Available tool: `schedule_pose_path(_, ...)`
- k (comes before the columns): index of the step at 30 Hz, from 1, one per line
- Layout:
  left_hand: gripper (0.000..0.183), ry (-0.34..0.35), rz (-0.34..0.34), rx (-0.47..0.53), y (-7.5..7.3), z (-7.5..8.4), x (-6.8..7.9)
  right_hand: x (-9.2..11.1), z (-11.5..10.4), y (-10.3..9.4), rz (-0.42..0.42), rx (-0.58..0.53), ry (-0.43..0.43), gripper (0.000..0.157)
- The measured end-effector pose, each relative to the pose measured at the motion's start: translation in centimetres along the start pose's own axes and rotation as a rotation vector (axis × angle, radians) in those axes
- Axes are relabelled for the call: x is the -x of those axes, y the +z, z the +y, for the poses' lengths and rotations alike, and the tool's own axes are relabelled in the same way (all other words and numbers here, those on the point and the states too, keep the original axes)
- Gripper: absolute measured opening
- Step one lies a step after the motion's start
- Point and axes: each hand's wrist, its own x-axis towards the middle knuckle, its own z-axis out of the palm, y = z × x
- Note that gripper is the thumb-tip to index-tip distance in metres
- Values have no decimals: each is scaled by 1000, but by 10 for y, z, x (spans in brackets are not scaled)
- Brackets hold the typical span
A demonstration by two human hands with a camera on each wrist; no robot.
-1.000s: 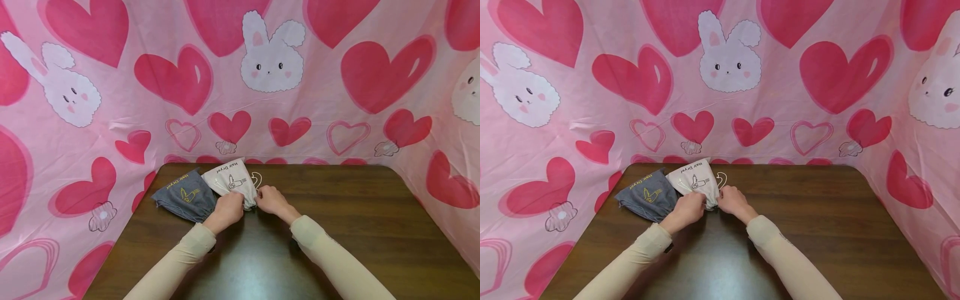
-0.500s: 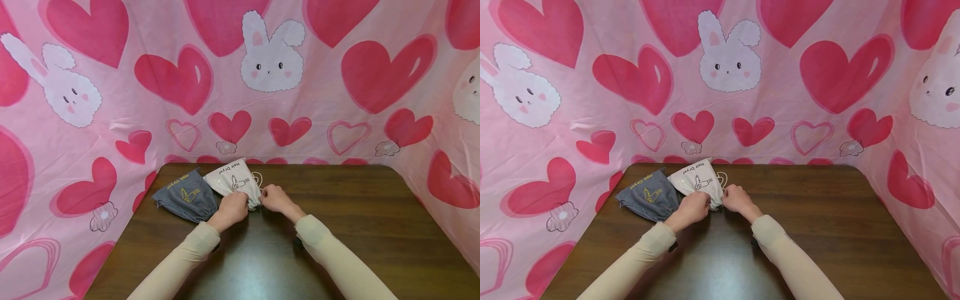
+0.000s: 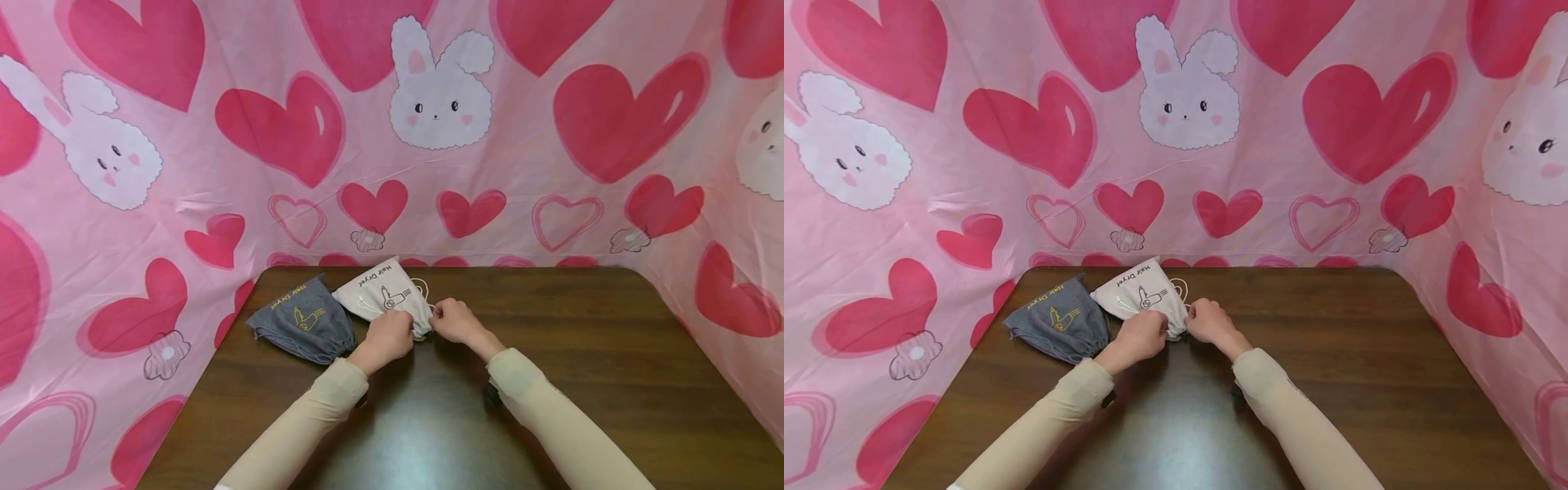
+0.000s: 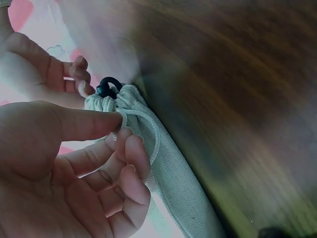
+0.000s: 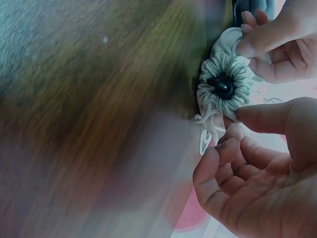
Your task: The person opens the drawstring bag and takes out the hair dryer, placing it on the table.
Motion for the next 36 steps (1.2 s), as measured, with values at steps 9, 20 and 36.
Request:
schedule_pose_path(9,23,-19,-38,20,0,5,-4,31,-55,-44,-60,-33,42,22)
schedule_pose_path(20,24,11,-79,227,17,-20,-10,29,-53,-45,-98,-52,74,14)
schedule_pose_path(36,24,-358,-165,1188,-12,1,29,34,-56,-45,-97,-100,143,19)
